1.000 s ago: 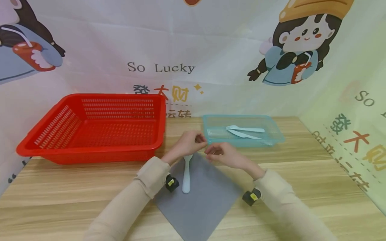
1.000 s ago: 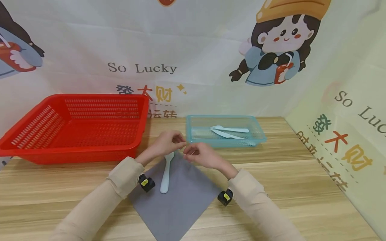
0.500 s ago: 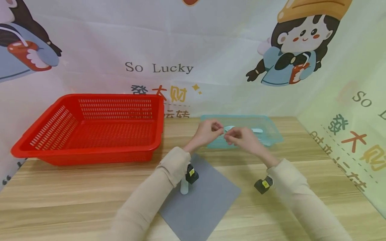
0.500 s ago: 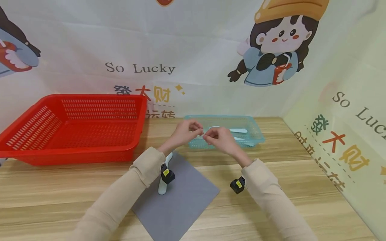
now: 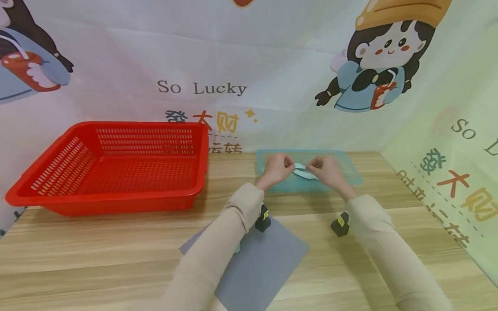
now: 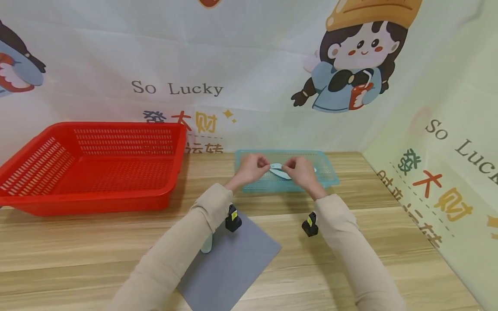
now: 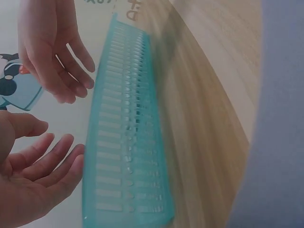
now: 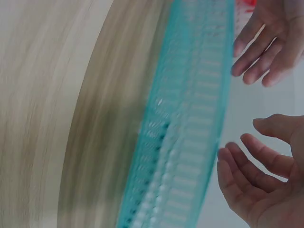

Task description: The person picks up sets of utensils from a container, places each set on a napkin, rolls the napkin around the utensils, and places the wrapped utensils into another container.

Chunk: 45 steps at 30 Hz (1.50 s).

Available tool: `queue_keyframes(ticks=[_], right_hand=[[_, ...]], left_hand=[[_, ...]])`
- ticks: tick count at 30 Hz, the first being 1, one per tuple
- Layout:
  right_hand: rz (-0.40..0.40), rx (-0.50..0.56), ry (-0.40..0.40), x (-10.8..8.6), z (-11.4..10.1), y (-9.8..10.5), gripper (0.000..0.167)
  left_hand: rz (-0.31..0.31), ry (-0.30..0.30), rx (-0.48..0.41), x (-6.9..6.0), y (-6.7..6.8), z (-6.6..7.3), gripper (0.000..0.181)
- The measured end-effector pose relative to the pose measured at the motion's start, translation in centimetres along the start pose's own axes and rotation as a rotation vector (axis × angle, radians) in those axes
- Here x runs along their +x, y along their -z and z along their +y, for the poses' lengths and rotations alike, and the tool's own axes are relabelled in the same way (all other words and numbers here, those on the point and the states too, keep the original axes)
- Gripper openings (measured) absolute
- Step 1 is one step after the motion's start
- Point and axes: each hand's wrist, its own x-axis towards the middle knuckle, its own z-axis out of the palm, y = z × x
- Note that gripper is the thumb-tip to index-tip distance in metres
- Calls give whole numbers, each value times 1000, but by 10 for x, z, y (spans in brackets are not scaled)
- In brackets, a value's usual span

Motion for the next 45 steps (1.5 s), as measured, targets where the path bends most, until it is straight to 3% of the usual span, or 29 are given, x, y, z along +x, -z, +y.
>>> queue_keyframes(ticks=[4,7,8,9,11,14,15,17,18,19,24,25,26,27,31,33,35,37,39,42,44,45], right_hand=[[-25,-74,-44,7,4,-4,25],[-77,-116,-76,18,19,-12,30],[-72,-122,-45,27,37,-20,34],[-86,-134,-50,34,51,-25,38],[-114,-164,-65,51,83,-38,49],[-83,-241,-49,79,138,-62,59],[-126,-256,-105,83,142,-63,62],[-131,-272,-117,94,161,-69,63],[-119,-286,-102,98,167,-71,62],[-131,-286,-127,100,169,-72,58],[-188,-294,-118,110,170,-72,31],[-202,-303,-123,114,172,-74,30],[-211,-304,-96,115,174,-73,32],[-225,-321,-101,118,176,-74,33],[-240,-374,-107,132,189,-79,24],[-243,-368,-79,138,196,-80,20],[-281,-361,-87,144,198,-81,17],[-266,-381,-40,154,213,-88,15],[-282,-410,-46,169,232,-99,14],[-254,-441,-14,199,276,-122,10],[-265,-440,6,219,302,-135,10],[-260,-433,25,228,316,-142,10]], left_hand=[[-38,11,45,11,-9,-13,14],[-42,-10,83,34,-28,-48,13],[-34,-22,95,43,-37,-63,12],[-30,-15,119,42,-39,-63,15],[-35,-24,131,54,-51,-83,21],[-86,37,133,58,-55,-88,32],[-93,43,136,57,-54,-87,37],[-99,42,117,66,-60,-101,40],[-110,63,131,68,-60,-101,41],[-108,73,145,60,-55,-90,41],[-146,52,181,68,-59,-96,35],[-168,67,168,65,-56,-92,30],[-187,67,151,71,-58,-100,25],[-188,65,161,67,-55,-93,23],[-258,111,154,47,-38,-62,43],[-263,79,167,50,-39,-63,47],[-260,42,182,61,-47,-75,48],[-252,15,197,72,-56,-88,49],[-244,20,216,81,-64,-97,48],[-224,5,230,86,-69,-103,48],[-210,-15,220,80,-64,-97,48],[-217,-12,217,70,-56,-84,48]])
